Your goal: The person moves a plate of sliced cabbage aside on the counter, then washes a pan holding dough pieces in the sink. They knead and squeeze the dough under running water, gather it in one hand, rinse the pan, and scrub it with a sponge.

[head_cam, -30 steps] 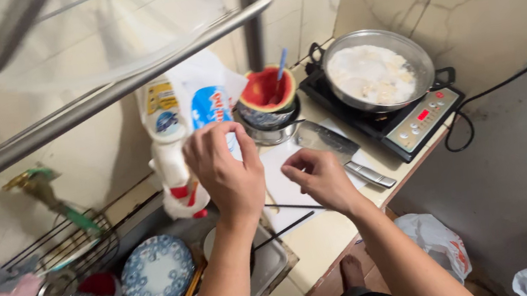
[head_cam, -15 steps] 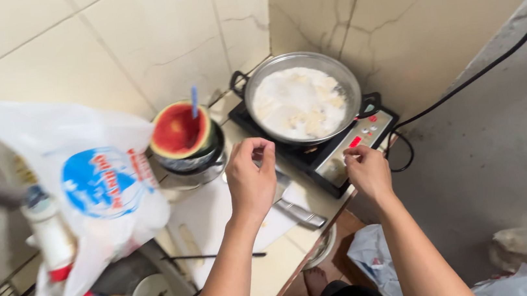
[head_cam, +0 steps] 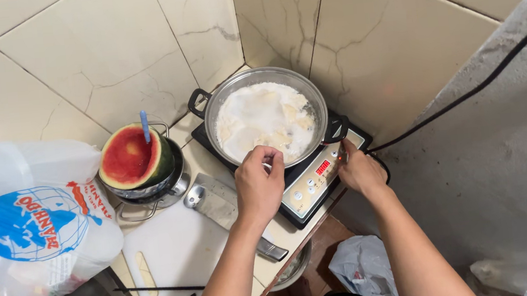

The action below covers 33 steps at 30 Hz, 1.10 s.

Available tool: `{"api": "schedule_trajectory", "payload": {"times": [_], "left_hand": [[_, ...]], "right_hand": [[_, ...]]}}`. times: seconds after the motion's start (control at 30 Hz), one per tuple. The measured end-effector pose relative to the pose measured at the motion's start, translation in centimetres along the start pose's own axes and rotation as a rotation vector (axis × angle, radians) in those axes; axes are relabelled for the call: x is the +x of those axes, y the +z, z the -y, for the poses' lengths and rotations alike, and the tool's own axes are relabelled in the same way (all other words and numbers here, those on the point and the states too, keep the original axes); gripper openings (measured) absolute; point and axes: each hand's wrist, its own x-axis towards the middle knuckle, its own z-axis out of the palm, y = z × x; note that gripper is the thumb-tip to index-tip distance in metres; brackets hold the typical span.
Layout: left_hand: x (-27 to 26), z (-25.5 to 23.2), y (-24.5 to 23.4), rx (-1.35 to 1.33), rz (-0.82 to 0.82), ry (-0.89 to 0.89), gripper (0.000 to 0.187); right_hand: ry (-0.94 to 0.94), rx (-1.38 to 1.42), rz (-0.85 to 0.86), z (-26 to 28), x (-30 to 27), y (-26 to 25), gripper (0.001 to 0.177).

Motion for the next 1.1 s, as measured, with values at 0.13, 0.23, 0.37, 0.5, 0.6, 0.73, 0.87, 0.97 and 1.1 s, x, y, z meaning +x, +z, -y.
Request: {"api": "schedule_trajectory", "payload": {"times": [0.13,0.23,0.37,0.5,0.6,0.73,0.87,0.97,1.1], "left_hand": [[1.0,-0.3,1.1,0.014,-0.009,-0.064,0.013],[1.5,-0.3,2.2,0.046,-0.005,-0.054,0.013],[2.2,-0.3,3.2,0.063,-0.001,0.004,0.013],[2.7,-0.6,3.6,0.049,0.035,-0.059,0.014],[3.2,-0.8,3.5,0.077,0.035,-0.066,0.015],[4.0,0.0,3.0,0.079,-0.002,-0.058,0.014],[5.9,2.1,1.8,0.153,-0.09,-0.009,0.012],[8.1,4.1,0.1,0.18,-0.202,-0.04,0.012],[11.9,6.9,-2.7,0.25,-0.302,-0.174,0.015]], "right_hand": [[-0.056,-0.086,0.021,0.0,0.3,-0.3,0.075],[-0.098,-0.128,0.038,0.1,0.3,-0.4,0.079],[-0.08,-0.163,0.064,0.8,0.1,0.0,0.08],[-0.101,-0.214,0.101,1.3,0.7,0.0,0.092],[-0.08,-0.238,0.139,1.9,0.7,0.0,0.099],[-0.051,-0.21,0.172,2.2,0.3,-0.4,0.1],[-0.015,-0.021,0.065,1.8,0.1,-0.8,0.076],[-0.006,0.2,-0.117,1.3,0.3,-1.0,0.049],[0.041,0.829,-0.187,1.2,0.9,-1.2,0.036]]}}
